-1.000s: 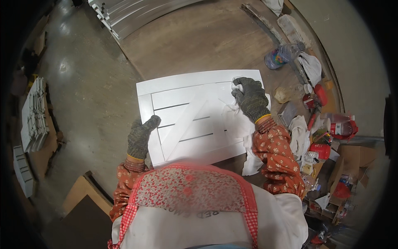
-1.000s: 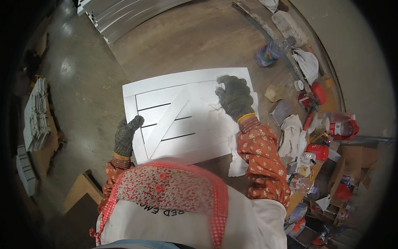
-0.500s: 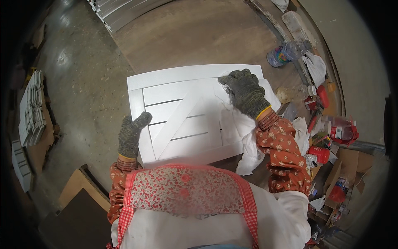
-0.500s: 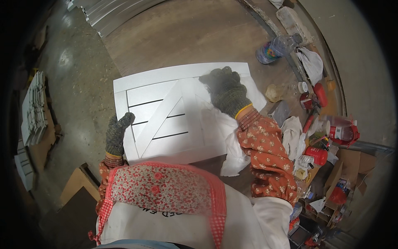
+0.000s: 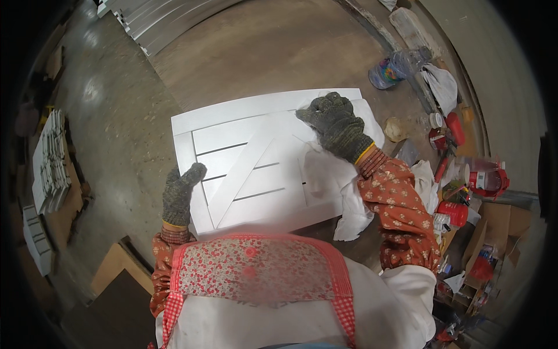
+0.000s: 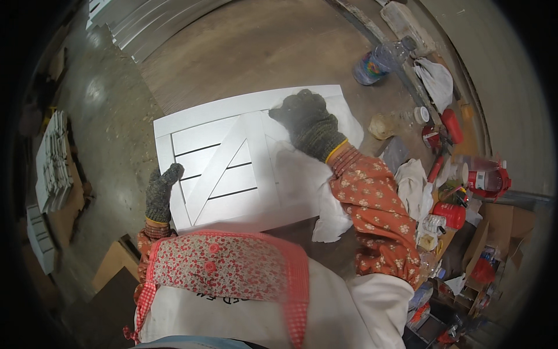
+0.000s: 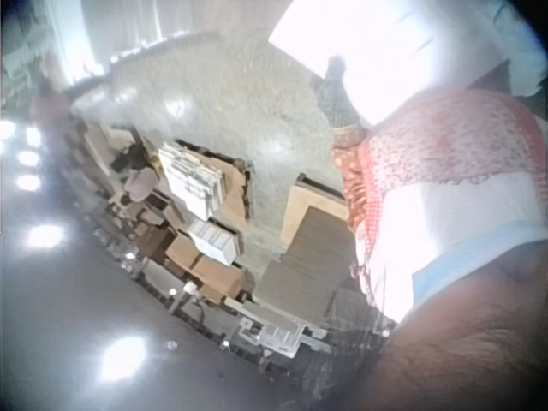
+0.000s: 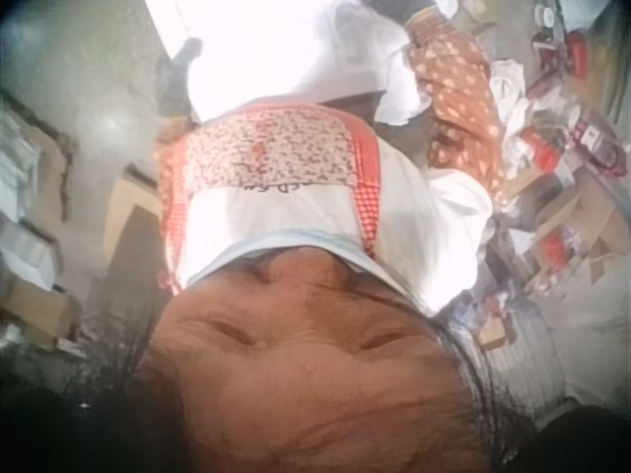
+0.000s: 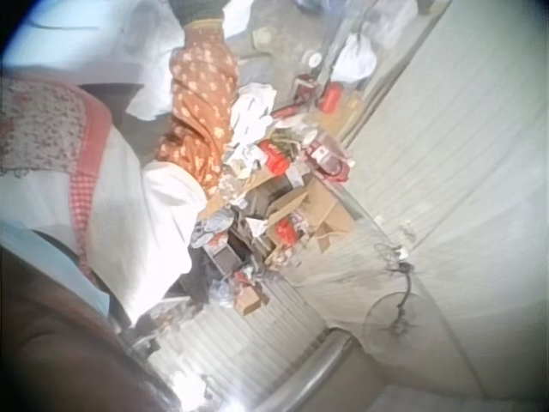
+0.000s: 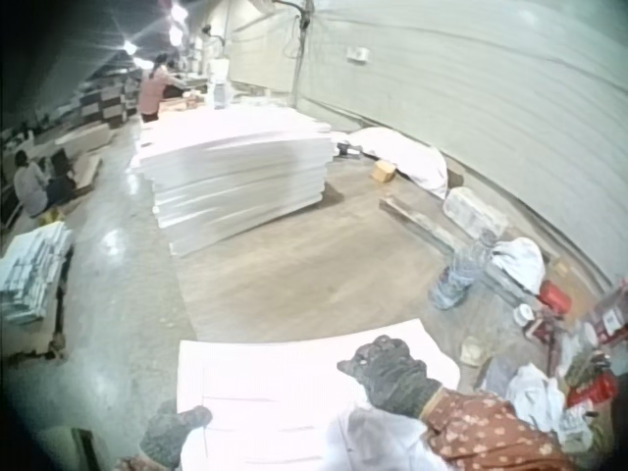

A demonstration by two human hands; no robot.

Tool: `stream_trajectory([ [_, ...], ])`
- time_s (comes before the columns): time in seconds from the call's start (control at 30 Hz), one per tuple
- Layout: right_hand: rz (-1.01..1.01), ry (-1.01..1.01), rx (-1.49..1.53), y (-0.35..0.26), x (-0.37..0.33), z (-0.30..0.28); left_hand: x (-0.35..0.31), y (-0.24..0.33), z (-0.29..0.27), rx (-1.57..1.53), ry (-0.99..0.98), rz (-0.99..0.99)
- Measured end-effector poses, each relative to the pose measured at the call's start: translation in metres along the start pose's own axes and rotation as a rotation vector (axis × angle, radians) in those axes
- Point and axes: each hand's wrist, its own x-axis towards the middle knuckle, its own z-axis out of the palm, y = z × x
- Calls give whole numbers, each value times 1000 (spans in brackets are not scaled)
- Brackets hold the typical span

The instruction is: The person cleans a white wooden panel with a cloth, applies white paste from a container with a small spatula, sands the surface with a sanding block, and scrapes the surface with a small blade.

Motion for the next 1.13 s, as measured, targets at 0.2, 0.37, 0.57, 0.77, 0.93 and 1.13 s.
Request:
stream_trajectory([
  [0.2,-55,-83,-73,6,-5,-9,4,-12,-18,-70,-61,33],
  [0.37,-73,112,-22,4,-9,-8,3,-1,-7,19,-56,20],
  [0.57,-72,23,43,16,-11,-1,4,-11,-19,70,-58,32],
  [0.77,7,-10,40,9,-7,-9,2,-5,-15,90,-92,120],
  [0.93,-32,200,238,12,-18,-4,3,-4,-14,42,-102,85],
  [1.13,93,-102,201,-9,-2,-21,2,-5,-18,147,-181,116],
])
